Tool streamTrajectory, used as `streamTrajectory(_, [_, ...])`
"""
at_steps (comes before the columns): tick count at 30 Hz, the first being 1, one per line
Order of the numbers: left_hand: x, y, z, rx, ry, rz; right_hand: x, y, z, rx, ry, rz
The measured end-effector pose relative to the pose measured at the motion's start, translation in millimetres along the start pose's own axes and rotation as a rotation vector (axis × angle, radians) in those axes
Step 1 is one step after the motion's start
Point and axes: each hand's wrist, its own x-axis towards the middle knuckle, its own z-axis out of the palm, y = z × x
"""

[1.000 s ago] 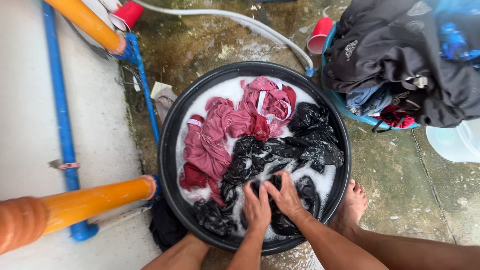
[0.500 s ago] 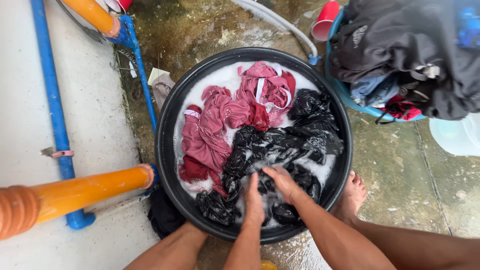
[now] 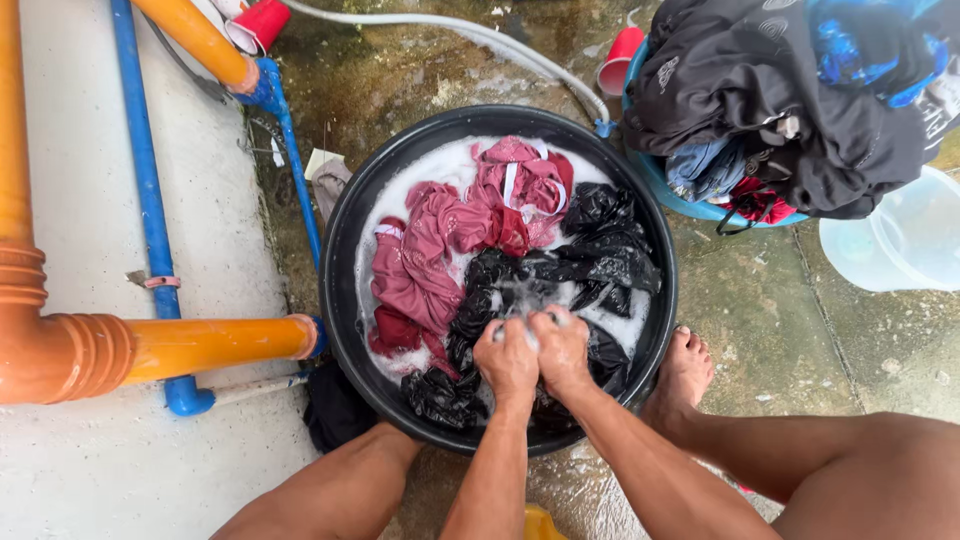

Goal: The person washes clothes by dispensing detergent powder from a packet and scrubbing the garments in a basin of water by hand.

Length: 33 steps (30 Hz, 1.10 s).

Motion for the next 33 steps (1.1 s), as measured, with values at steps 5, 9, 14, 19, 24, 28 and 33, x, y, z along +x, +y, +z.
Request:
streamTrajectory(5, [10,-4,2,0.189,-0.020,0.116,12,1,6,0.758,-0.046,0.808])
streamTrajectory(9, [-11,-22,-14,0.361,-0.053,0.366,-5,16,0,0.337,-0.023,0.237])
streamTrajectory(14, [-5,-88,-28,0.592,-0.182,0.246,-59,105,63,0.024,-0.366,0.092])
streamTrajectory(19, [54,-139,-15,0.847,-0.435,-0.264,-72,148,119,-0.374,-0.957,0.028])
streamTrajectory(24, [60,-159,-14,0.071,-0.268,-0.661,-41,107,98,0.510,-0.674,1.149])
streamTrajectory(28, [24,-115,-2,0.000,0.036,-0.310,-17,18,32,1.210,-0.235,1.385])
streamTrajectory(33, [-16,-27,5,0.287,0.124,0.181,-4,-35,-20,0.597,0.054,0.683])
